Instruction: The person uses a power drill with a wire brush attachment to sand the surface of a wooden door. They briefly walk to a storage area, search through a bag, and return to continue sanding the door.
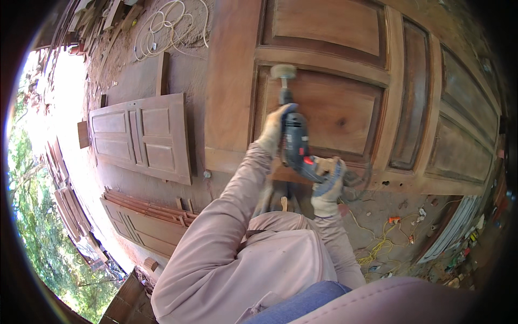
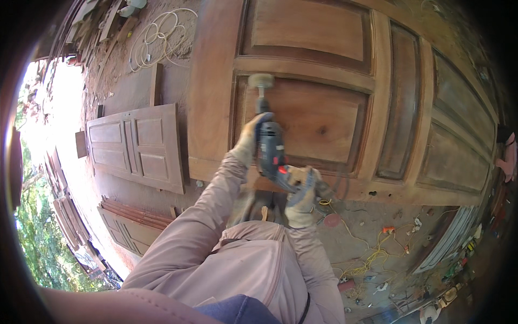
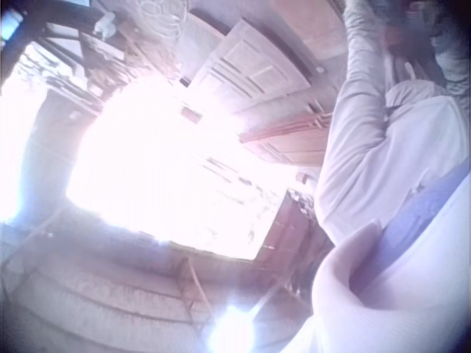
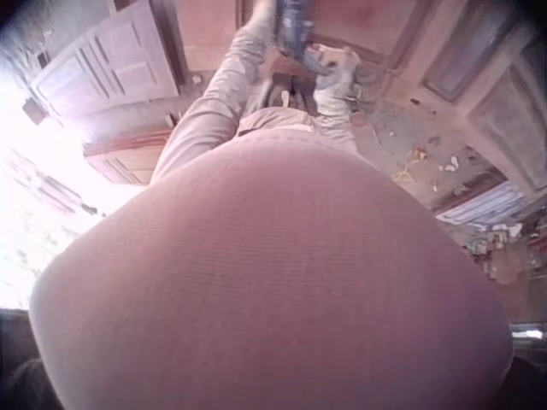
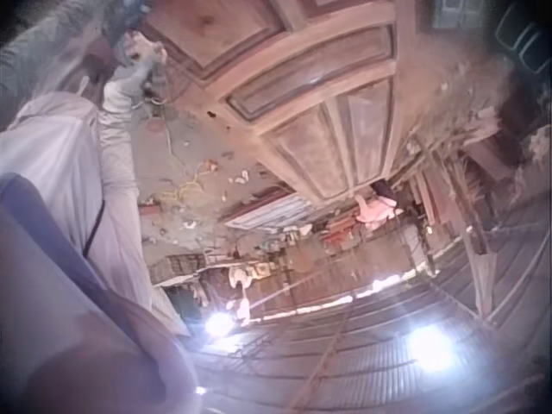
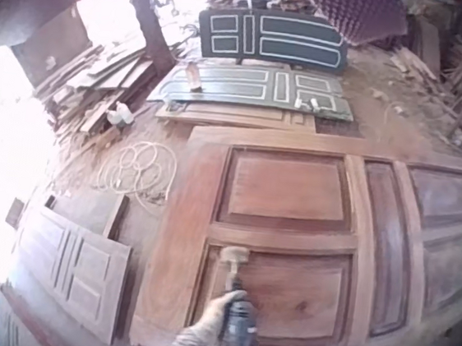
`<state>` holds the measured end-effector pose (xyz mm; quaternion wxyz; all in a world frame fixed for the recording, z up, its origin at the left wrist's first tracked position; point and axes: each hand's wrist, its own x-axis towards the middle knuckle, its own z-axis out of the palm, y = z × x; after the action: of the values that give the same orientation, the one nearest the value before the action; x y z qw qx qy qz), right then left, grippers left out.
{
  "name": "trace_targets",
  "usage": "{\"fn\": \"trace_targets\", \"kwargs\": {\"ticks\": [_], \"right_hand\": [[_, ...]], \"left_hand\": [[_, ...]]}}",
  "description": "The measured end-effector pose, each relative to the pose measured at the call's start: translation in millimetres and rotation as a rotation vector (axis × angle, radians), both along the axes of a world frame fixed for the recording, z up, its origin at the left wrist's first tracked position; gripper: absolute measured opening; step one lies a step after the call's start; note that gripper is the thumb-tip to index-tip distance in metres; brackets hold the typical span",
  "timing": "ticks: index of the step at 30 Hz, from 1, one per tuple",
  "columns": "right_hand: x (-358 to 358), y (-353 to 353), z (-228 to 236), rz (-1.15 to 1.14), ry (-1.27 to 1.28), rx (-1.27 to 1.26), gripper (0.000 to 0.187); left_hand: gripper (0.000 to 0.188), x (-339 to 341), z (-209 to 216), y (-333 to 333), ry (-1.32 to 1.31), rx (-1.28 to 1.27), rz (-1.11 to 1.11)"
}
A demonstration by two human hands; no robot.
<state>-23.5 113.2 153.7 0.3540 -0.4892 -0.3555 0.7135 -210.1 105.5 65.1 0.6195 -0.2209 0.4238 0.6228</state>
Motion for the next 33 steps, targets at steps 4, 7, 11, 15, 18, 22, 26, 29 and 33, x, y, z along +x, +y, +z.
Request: {"fn": "trace_targets", "kwargs": {"ticks": [4,7,11,15,18,22,26,29,33], "right_hand": [[73.2,48.6,9.3,-0.204,0.130,0.001,0.030],[119.2,84.9,13.1,-0.266,0.095,0.038,0.029],[110.7,89.6,25.6,-0.280,0.035,0.024,0.027],[85.5,99.3,-13.7,0.087,0.334,-0.064,0.032],[16.4,113.9,-2.4,0.195,0.223,-0.132,0.036],[-27.0,167.1,11.1,0.446,0.132,-0.063,0.037],[-34.4,201.1,14.3,0.640,0.096,-0.078,0.037],[-32.6,200.9,21.0,0.839,0.001,-0.083,0.036],[-30.9,193.7,25.6,0.852,-0.057,-0.055,0.037]], "left_hand": [[0.029,85.8,1.6,78.9,0.112,0.062,-0.139],[0.028,132.2,-6.4,128.6,0.082,0.121,-0.234],[0.033,134.4,9.1,119.7,0.072,0.089,-0.151],[0.029,77.5,7.6,56.5,0.152,0.125,0.149],[0.021,26.8,-21.3,37.6,-0.063,0.306,0.190],[0.022,18.2,-36.9,46.9,0.026,0.189,0.420],[0.023,48.3,-32.5,43.5,0.034,0.226,0.622],[0.023,98.6,-30.2,20.2,-0.060,0.212,0.738],[0.023,104.8,-27.0,13.5,-0.224,0.050,0.779]]}}
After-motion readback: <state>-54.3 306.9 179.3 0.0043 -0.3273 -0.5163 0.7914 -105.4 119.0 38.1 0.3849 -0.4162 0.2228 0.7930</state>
